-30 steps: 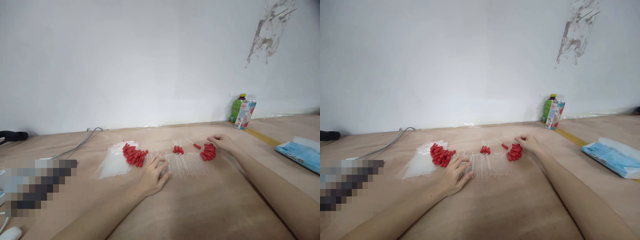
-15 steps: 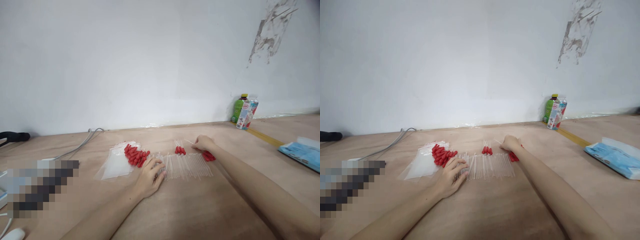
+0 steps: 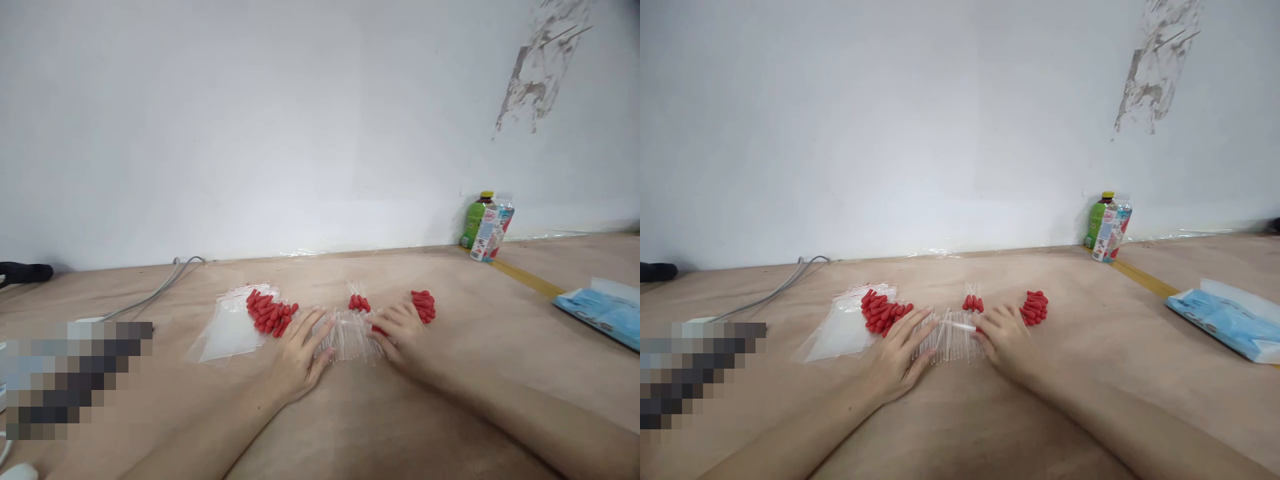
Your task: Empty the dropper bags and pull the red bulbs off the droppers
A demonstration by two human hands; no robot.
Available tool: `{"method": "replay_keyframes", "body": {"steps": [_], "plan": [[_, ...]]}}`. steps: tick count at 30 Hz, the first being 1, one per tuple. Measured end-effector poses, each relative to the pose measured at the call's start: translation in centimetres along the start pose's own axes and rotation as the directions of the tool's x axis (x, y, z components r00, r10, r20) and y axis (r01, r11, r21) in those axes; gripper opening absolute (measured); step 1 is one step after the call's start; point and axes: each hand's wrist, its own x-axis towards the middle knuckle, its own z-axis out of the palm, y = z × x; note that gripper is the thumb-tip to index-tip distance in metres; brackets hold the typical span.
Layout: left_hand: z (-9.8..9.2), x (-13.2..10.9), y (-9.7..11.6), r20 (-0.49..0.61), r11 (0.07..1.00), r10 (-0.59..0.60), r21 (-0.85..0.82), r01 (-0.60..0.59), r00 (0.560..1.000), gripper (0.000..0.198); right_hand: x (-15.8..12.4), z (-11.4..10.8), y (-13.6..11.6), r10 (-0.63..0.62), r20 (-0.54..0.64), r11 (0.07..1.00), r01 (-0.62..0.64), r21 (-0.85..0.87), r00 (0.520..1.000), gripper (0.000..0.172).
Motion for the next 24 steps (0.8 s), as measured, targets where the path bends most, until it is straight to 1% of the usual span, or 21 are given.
{"method": "replay_keyframes", "body": {"steps": [1, 3, 6, 8, 11, 17, 24], "plan": [[0.0, 0.0, 0.2, -0.009, 0.999, 0.036, 0.020, -0.035, 0.999, 0.039, -0.8, 0.1, -0.8, -0.040, -0.045, 0.999, 0.041, 0.015, 0.998, 0.012], [0.1, 0.1, 0.7, -0.028, 0.993, 0.110, 0.042, -0.108, 0.994, 0.030, -1.8, 0.4, -2.1, -0.107, -0.087, 0.993, 0.111, 0.045, 0.990, 0.012], [0.1, 0.1, 1.4, -0.048, 0.979, 0.200, 0.056, -0.198, 0.979, 0.018, -1.9, 0.6, -3.2, -0.161, -0.089, 0.982, 0.168, 0.081, 0.983, 0.013], [0.2, 0.2, 1.8, -0.051, 0.971, 0.237, 0.049, -0.235, 0.970, 0.014, -1.6, 0.7, -3.4, -0.172, -0.085, 0.979, 0.180, 0.096, 0.981, 0.011], [0.3, 0.2, 1.9, -0.043, 0.967, 0.253, 0.004, -0.253, 0.966, 0.013, -1.4, 0.8, -3.4, -0.193, -0.095, 0.974, 0.203, 0.104, 0.977, 0.010], [0.3, -0.2, 1.7, -0.023, 0.964, 0.250, -0.089, -0.251, 0.968, 0.015, -1.9, 1.0, -3.0, -0.266, -0.085, 0.953, 0.275, 0.129, 0.960, 0.012], [0.0, -0.2, 1.8, 0.009, 0.953, 0.259, -0.166, -0.254, 0.966, 0.011, -2.2, 0.7, -2.8, -0.346, -0.093, 0.930, 0.355, 0.096, 0.933, 0.016]]}}
